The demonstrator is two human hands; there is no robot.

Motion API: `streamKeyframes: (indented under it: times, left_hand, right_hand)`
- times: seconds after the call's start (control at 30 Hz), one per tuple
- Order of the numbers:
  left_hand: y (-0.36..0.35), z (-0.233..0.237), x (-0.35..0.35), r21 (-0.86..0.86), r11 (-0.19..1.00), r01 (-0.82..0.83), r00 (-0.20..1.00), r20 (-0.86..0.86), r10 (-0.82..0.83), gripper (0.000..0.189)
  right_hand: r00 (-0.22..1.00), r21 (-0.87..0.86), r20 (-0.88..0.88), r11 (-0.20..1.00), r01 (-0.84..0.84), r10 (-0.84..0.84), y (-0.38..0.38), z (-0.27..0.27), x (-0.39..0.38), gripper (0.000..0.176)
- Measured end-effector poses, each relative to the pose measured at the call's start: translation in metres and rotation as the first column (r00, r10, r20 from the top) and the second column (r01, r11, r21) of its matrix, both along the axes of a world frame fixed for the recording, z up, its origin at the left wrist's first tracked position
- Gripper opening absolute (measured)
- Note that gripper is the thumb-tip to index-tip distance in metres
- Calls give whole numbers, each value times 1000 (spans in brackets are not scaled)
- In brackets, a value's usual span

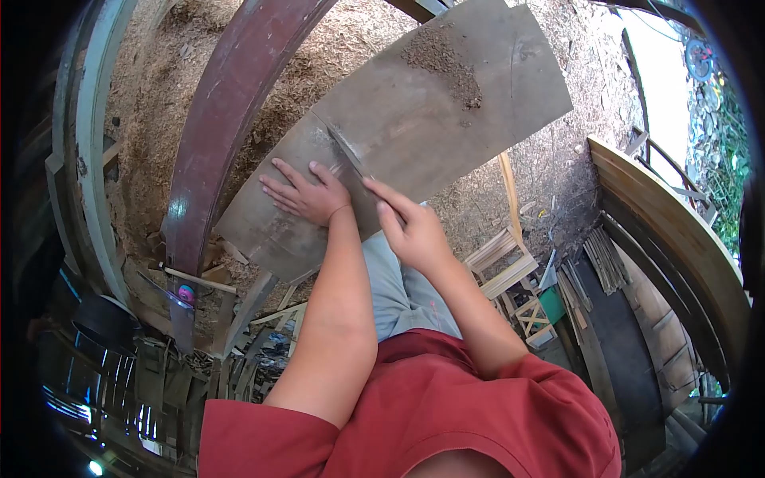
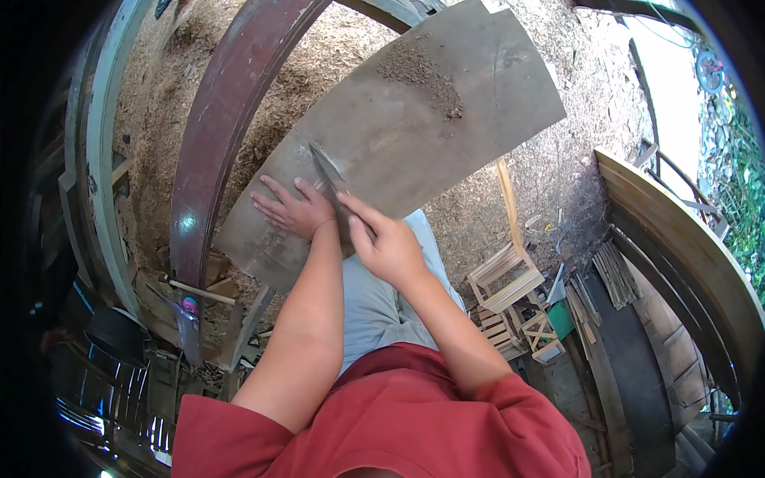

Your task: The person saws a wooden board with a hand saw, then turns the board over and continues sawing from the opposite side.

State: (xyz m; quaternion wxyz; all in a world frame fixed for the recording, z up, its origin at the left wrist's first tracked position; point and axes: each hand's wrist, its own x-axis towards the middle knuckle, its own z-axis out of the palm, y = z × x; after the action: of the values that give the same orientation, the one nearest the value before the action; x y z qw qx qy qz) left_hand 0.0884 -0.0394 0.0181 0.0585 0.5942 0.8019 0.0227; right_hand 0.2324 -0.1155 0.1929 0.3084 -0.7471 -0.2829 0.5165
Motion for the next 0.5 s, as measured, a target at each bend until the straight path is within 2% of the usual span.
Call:
streamKeyframes:
  times: [0.07,0.17,0.27,0.33,0.43,0.5]
  left_hand:
    - [-2,2,-2,-7,1000,7,1000,-2,-7,80]
    - [0,1,0,9,1000,4,1000,1,-4,80]
    - [-3,3,0,-11,1000,-4,1000,12,4,80]
    - [-2,1,0,6,1000,6,1000,6,-6,80]
    - [-2,0,-1,4,1000,9,1000,-6,-9,80]
    - [-1,1,0,-5,1000,-6,1000,-6,6,81]
  right_hand:
    - [994,65,-29,992,105,-103,9,-7,-9,48]
    - [999,-27,11,999,39,-38,-39,43,-6,47]
    - [999,-50,-23,998,48,-49,-58,79,11,47]
    - [999,-54,-32,998,42,-43,-41,59,9,47]
    - [999,-81,-37,997,15,-18,16,-2,-2,47]
    - [999,-99,-32,995,-1,-2,21,-11,-5,47]
